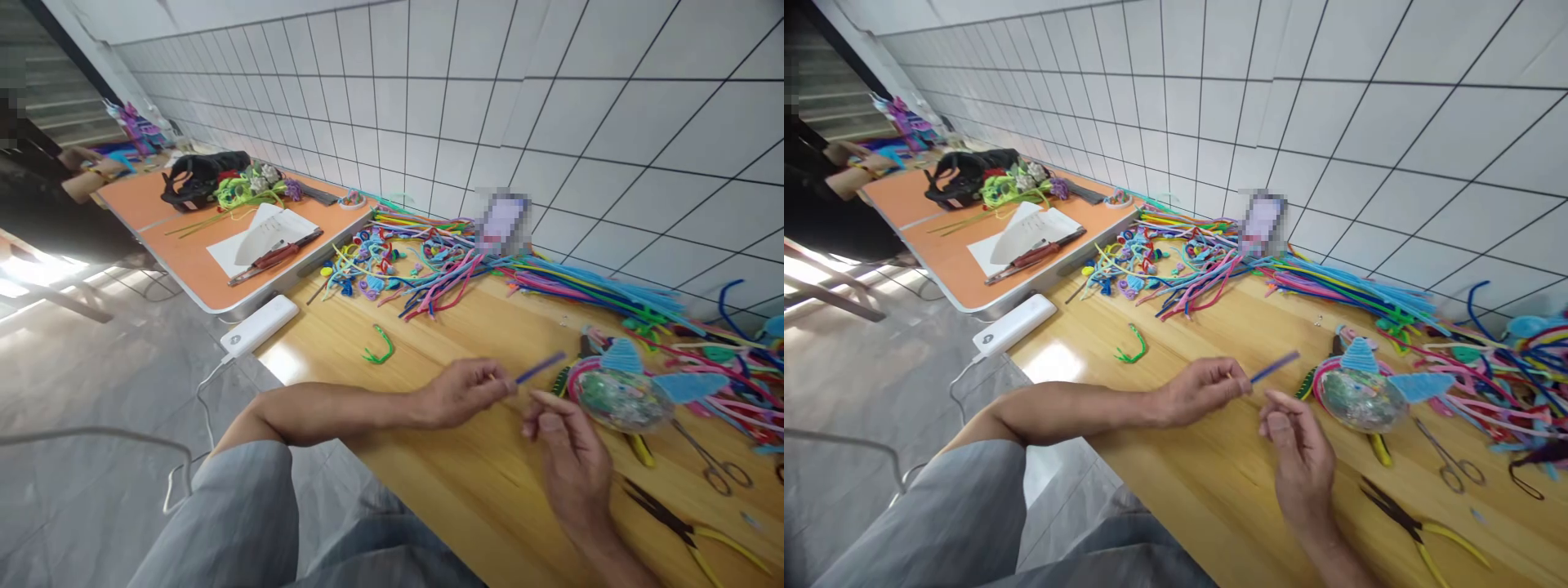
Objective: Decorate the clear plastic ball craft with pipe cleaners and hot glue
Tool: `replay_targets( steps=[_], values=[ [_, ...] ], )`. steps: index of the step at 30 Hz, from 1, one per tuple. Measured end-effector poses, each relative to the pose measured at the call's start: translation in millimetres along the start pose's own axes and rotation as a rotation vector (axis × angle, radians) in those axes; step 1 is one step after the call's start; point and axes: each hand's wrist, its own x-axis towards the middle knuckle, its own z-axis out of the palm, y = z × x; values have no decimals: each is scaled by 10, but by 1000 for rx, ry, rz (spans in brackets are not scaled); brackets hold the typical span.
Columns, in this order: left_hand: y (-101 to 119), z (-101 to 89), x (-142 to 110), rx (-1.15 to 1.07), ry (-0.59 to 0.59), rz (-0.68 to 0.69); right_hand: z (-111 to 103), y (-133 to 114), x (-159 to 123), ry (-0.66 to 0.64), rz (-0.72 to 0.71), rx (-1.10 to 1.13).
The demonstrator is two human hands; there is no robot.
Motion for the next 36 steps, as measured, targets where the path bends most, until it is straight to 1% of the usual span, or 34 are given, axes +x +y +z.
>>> replay_targets(
  steps=[2, 3, 5, 6, 9, 11, 13, 17, 19, 21, 22, 24, 27, 29, 31, 36],
  values=[
    [174, -170, 179, 123, 149, 72, 54, 33, -43, -108, -7, -51],
    [270, -274, 297, 213, 186, 114, 79, 51, -68, -160, -13, -85],
    [446, -508, 571, 421, 339, 229, 119, 81, -115, -253, -33, -131],
    [516, -633, 714, 546, 380, 242, 132, 90, -132, -288, -44, -143],
    [633, -1019, 1081, 878, 418, 147, 143, 87, -152, -340, -61, -160],
    [658, -1281, 1233, 1060, 484, 72, 138, 66, -146, -353, -51, -164],
    [675, -1550, 1308, 1096, 535, 57, 133, 41, -135, -372, -46, -164],
    [737, -2087, 1342, 1124, 626, 17, 135, 10, -119, -405, -38, -179],
    [763, -2313, 1361, 1127, 636, -2, 136, 9, -117, -407, -28, -193],
    [762, -2478, 1405, 1132, 619, -20, 133, 17, -114, -408, -24, -205],
    [749, -2530, 1438, 1138, 602, -25, 129, 22, -111, -409, -25, -211],
    [696, -2576, 1521, 1156, 556, -20, 119, 34, -101, -413, -39, -220],
    [570, -2539, 1663, 1202, 470, -13, 100, 51, -90, -431, -54, -237],
    [483, -2500, 1750, 1245, 434, -50, 91, 59, -98, -450, -47, -243],
    [414, -2484, 1829, 1293, 436, -113, 91, 63, -118, -446, -18, -241],
    [329, -2538, 2024, 1356, 537, -241, 119, 55, -178, -393, 60, -213]
  ],
)
